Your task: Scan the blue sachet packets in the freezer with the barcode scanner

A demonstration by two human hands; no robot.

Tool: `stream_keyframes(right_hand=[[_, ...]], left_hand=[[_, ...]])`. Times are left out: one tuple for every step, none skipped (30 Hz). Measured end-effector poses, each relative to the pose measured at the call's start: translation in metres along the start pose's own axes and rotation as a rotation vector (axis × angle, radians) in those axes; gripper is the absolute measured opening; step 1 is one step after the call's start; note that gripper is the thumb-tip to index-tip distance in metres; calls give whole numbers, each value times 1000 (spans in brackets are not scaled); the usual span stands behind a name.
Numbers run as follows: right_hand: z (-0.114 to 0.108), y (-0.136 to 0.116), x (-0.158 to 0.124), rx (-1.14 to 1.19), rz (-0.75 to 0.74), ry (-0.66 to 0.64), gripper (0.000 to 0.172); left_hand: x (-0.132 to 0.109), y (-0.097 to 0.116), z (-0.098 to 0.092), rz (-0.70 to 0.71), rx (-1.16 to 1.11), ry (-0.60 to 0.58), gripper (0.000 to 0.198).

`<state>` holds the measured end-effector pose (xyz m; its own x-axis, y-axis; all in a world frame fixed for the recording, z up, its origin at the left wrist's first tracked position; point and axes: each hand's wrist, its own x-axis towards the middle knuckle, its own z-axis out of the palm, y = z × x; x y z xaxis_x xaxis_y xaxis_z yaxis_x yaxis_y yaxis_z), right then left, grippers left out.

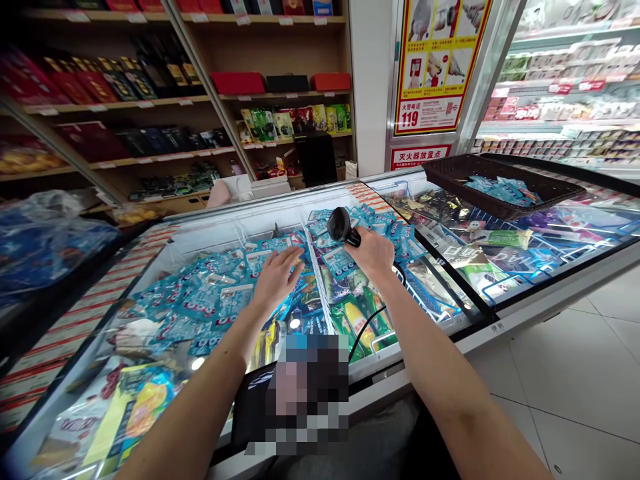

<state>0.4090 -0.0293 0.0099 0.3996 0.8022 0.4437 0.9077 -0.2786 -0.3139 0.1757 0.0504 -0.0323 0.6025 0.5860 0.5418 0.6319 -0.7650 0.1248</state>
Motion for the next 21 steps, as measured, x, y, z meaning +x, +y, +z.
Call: stream_keyframes(right_hand=[[-1, -1, 0, -2, 0, -5, 38], [-2, -2, -1, -4, -2, -11, 38], [-3, -3, -1, -6, -2, -15, 38], [-4, -4, -2, -9, -1, -19, 37], [-5, -5, -2, -11, 0, -24, 37], [-6, -6, -2, -12, 2, -29, 36], [-6, -7, -2, -12, 4, -34, 35], [-6, -7, -2, -11, 5, -38, 35], [-5, -8, -2, -10, 3, -40, 35], [-5, -8, -2, -8, 0, -41, 35], [-5, -8, -2, -7, -2, -41, 36], [-5, -8, -2, -8, -1, -42, 36], [-5, -9, -2, -10, 0, -46, 36], [-6, -10, -2, -11, 4, -52, 35], [-7, -10, -3, -13, 10, -59, 34], [-8, -11, -3, -14, 16, -64, 34], [-8, -11, -3, -15, 20, -67, 33], [-9, -11, -3, -14, 21, -68, 33], [-8, -11, -4, -12, 20, -70, 33], [-8, -11, -4, -11, 19, -71, 33], [-7, -10, -4, -9, 15, -72, 34]], left_hand=[[1, 2, -1, 58, -23, -41, 42], [2, 5, -3, 110, -43, -83, 44], [3, 7, -5, 152, -59, -122, 45], [3, 10, -7, 190, -70, -161, 47], [4, 12, -9, 223, -77, -200, 48], [4, 14, -11, 253, -83, -241, 48], [4, 16, -12, 279, -90, -279, 49], [4, 18, -13, 302, -100, -316, 49], [5, 19, -14, 318, -112, -347, 49], [5, 19, -14, 328, -123, -373, 48], [5, 20, -14, 328, -131, -388, 47], [5, 19, -14, 318, -132, -392, 45], [5, 19, -14, 299, -127, -387, 43], [5, 19, -15, 272, -115, -372, 42], [5, 18, -15, 240, -98, -348, 42], [5, 18, -15, 207, -78, -318, 42], [4, 17, -15, 178, -56, -287, 43], [4, 17, -16, 153, -33, -258, 43], [4, 17, -16, 131, -11, -230, 43], [4, 18, -16, 112, 7, -205, 43], [4, 19, -17, 103, 20, -190, 43]])
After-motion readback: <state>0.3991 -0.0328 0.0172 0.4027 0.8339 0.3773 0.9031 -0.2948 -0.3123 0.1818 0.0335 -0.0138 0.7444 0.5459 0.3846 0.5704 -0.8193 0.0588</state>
